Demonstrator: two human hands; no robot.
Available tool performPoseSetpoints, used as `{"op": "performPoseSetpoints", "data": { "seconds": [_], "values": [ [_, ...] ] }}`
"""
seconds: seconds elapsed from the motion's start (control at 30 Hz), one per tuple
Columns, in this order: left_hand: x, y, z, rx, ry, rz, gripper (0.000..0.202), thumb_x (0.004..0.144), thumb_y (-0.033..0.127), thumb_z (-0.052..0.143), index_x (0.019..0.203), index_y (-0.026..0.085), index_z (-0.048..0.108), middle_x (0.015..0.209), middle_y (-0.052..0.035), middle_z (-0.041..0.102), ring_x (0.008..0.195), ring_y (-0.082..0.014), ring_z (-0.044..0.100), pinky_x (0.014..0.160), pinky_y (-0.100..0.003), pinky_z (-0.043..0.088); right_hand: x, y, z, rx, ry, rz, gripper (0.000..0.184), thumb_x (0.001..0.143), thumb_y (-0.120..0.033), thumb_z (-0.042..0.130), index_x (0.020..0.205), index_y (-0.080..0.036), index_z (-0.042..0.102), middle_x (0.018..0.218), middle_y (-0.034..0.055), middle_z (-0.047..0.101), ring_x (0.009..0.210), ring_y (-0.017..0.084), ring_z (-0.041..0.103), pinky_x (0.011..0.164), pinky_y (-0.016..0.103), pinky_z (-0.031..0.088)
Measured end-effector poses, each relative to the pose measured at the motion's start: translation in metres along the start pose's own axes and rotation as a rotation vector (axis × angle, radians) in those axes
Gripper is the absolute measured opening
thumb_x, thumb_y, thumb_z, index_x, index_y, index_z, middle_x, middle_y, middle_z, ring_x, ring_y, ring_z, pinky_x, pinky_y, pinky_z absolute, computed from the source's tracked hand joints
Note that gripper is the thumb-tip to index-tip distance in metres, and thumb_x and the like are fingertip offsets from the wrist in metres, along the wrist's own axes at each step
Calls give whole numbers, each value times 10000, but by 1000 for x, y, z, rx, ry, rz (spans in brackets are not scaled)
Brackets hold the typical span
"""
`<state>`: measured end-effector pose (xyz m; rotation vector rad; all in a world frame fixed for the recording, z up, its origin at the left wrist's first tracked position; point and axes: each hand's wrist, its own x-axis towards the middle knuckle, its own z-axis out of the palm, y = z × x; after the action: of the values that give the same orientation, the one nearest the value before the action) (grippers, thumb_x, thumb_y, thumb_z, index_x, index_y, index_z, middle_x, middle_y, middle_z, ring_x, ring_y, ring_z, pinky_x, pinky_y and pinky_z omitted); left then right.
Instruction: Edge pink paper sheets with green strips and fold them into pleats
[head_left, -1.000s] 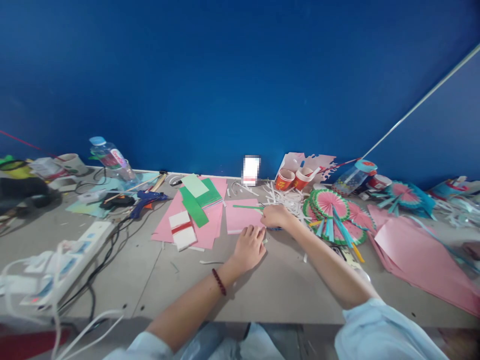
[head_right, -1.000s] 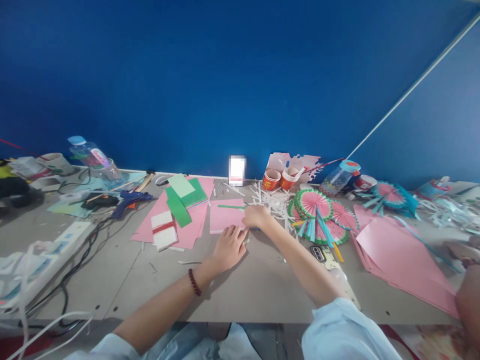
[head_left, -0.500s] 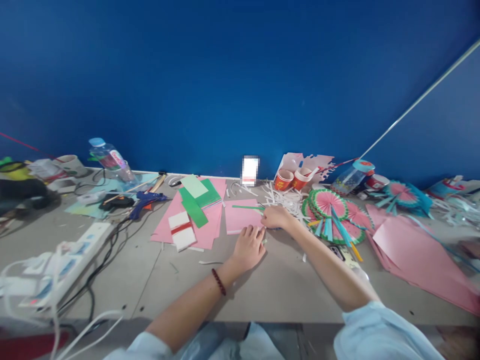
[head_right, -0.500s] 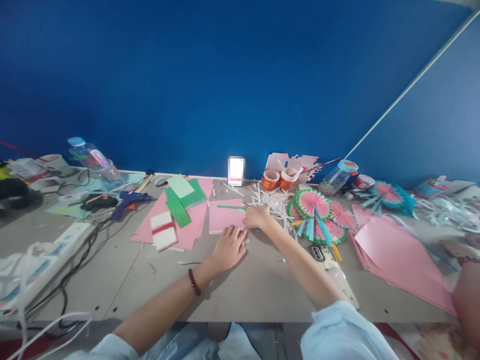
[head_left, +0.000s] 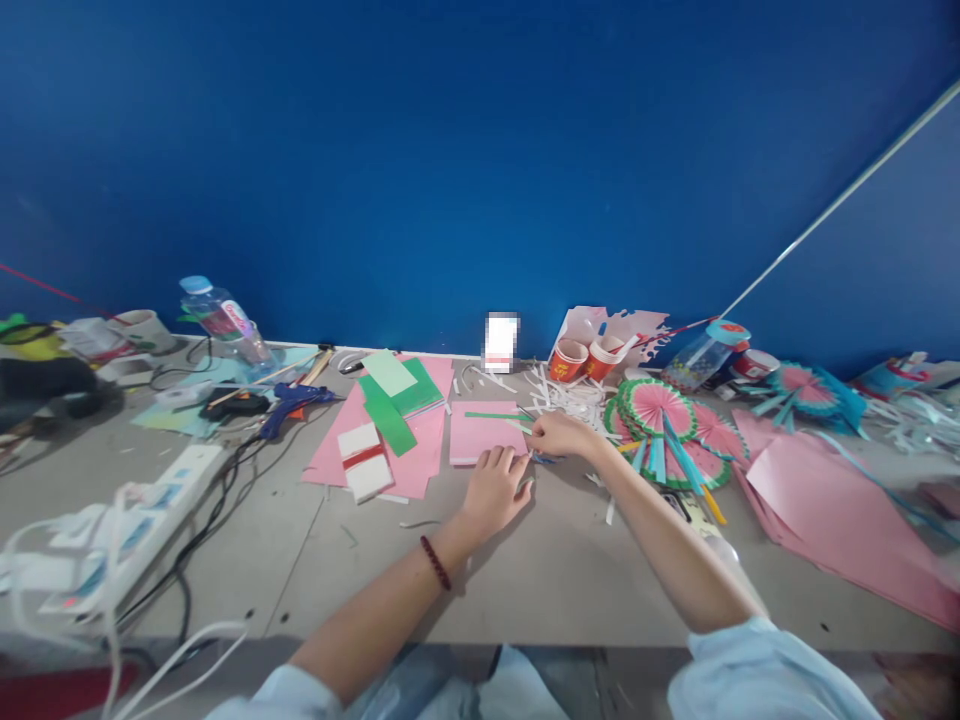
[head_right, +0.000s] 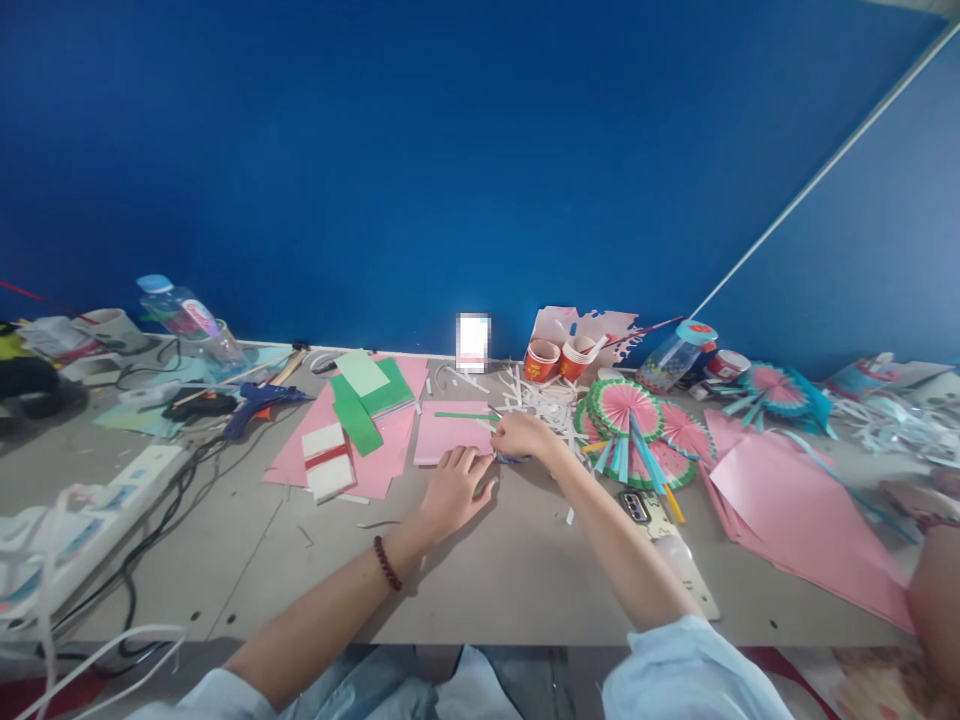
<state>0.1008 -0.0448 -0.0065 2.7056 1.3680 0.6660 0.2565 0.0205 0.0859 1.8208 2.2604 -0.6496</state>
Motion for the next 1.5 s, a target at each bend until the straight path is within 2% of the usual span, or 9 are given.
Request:
{"op": "performPoseSetpoints", "data": {
  "seconds": [0.13, 0.23, 0.4, 0.53, 0.7, 0.97, 1.1, 1.3, 1.5],
  "values": [
    [2, -1, -7, 50, 57, -25, 285, 847, 256, 568, 1127, 209, 551, 1028, -77, 565, 977, -248, 506, 825, -392, 410, -10, 11, -1, 232, 14, -61, 279, 779, -308, 476, 568, -166, 590, 496, -6, 560, 499, 118, 517, 490, 213, 347],
    [2, -5, -8, 73, 125, -30, 176, 865, 234, 560, 1039, 214, 566, 968, -68, 576, 933, -235, 511, 772, -369, 398, -17, 17, 5, 412, -14, -91, 313, 809, -374, 474, 585, -172, 558, 506, -19, 545, 495, 113, 518, 514, 213, 378],
    [3, -15, -5, 61, 268, 58, 108, 876, 203, 567, 984, 206, 577, 884, -50, 585, 858, -201, 527, 722, -335, 376, -25, 23, 25, 702, -2, -180, 412, 817, -537, 502, 627, -174, 541, 550, -24, 537, 527, 108, 498, 559, 230, 393],
    [4, -21, -5, 52, 342, 124, 160, 883, 186, 558, 1040, 198, 588, 859, -44, 610, 832, -191, 545, 713, -331, 367, -30, 26, 42, 894, 45, -209, 447, 787, -595, 546, 672, -163, 562, 586, -15, 546, 562, 108, 495, 576, 239, 381],
    [2, -23, -12, 17, 318, 182, 212, 903, 168, 524, 1101, 194, 593, 887, -47, 634, 857, -189, 556, 746, -331, 377, -34, 28, 53, 1058, 24, -200, 438, 743, -591, 612, 716, -154, 600, 607, 2, 576, 589, 117, 523, 591, 248, 392],
    [1, -24, -19, -31, 292, 232, 231, 930, 172, 476, 1128, 174, 596, 970, -55, 654, 920, -185, 559, 824, -340, 389, -33, 27, 61, 1198, -50, -245, 364, 723, -503, 659, 822, -154, 664, 591, -11, 592, 537, 105, 536, 556, 238, 437],
    [0, -26, -19, -41, 296, 236, 233, 928, 190, 488, 1129, 184, 606, 992, -53, 654, 927, -196, 551, 806, -340, 400, -30, 27, 72, 1296, -50, -196, 370, 738, -512, 649, 839, -156, 649, 570, -23, 583, 519, 108, 566, 539, 236, 468],
    [0, -29, -21, -37, 289, 231, 276, 933, 153, 453, 1164, 184, 601, 1023, -69, 648, 955, -200, 547, 813, -346, 419, -25, 22, 85, 1416, -35, -226, 389, 729, -500, 686, 910, -166, 607, 561, -49, 554, 459, 84, 516, 461, 219, 478],
    [-2, -29, -22, -28, 320, 217, 288, 929, 165, 448, 1151, 220, 624, 904, -68, 639, 807, -183, 567, 700, -316, 443, -26, 15, 85, 1512, 0, -208, 409, 692, -461, 728, 944, -169, 592, 556, -59, 525, 464, 86, 495, 417, 214, 481]
  ]
}}
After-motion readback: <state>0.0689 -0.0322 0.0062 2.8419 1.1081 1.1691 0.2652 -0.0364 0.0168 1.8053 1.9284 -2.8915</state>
